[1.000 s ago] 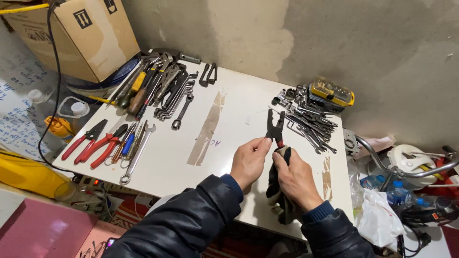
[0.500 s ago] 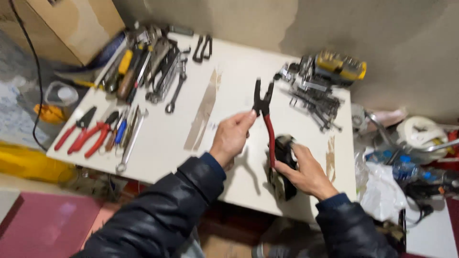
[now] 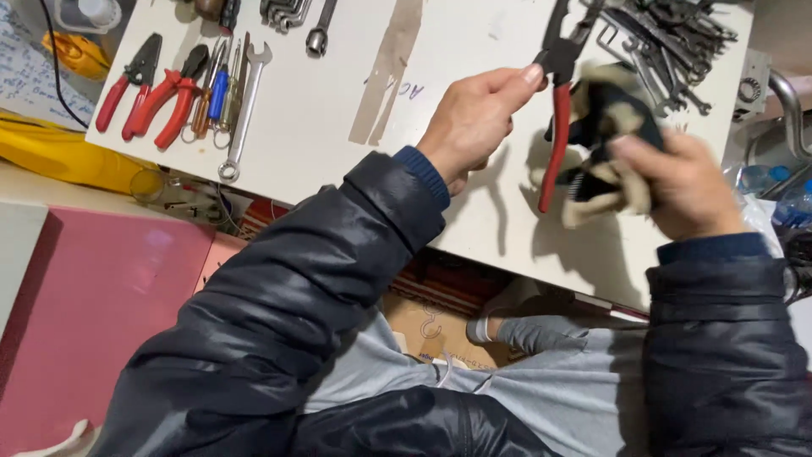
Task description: The person sits on the floor and wipes a pair of red-handled pliers with a cloth. They then place the pliers on a white table and pick up a small metal tool, wiping it with the same cloth.
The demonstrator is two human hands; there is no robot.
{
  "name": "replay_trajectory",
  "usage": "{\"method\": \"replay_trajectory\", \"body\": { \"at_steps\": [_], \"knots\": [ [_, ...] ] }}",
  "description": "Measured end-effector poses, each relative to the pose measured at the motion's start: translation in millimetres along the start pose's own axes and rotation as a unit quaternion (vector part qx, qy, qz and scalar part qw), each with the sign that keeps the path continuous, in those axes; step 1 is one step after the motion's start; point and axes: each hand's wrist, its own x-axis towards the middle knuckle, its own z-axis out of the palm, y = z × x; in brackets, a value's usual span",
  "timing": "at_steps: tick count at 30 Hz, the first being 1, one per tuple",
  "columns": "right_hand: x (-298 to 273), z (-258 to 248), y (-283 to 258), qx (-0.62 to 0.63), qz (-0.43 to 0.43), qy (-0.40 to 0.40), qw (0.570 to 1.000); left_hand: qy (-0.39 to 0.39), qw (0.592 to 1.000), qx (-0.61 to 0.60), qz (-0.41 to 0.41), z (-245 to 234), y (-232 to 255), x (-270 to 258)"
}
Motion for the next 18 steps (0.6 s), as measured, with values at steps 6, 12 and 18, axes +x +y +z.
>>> {"method": "replay_trajectory", "body": {
  "at_steps": [6, 12, 18],
  "knots": [
    [-25.0, 31.2, -35.7, 0.129, -0.100, -0.046, 0.985, -0.049, 0.999, -0.006, 0.003, 14.3, -3.6, -1.0],
    [-24.4, 54.2, -48.3, 0.230, -0.125, -0.040, 0.964, -0.052, 0.998, -0.013, 0.019, 30.1, -9.1, -1.9],
    [-26.9, 52.6, -49.9, 0.098, -0.156, 0.020, 0.983, -0.025, 0.993, 0.076, 0.089, 29.5, -15.4, 2.9]
  ]
}}
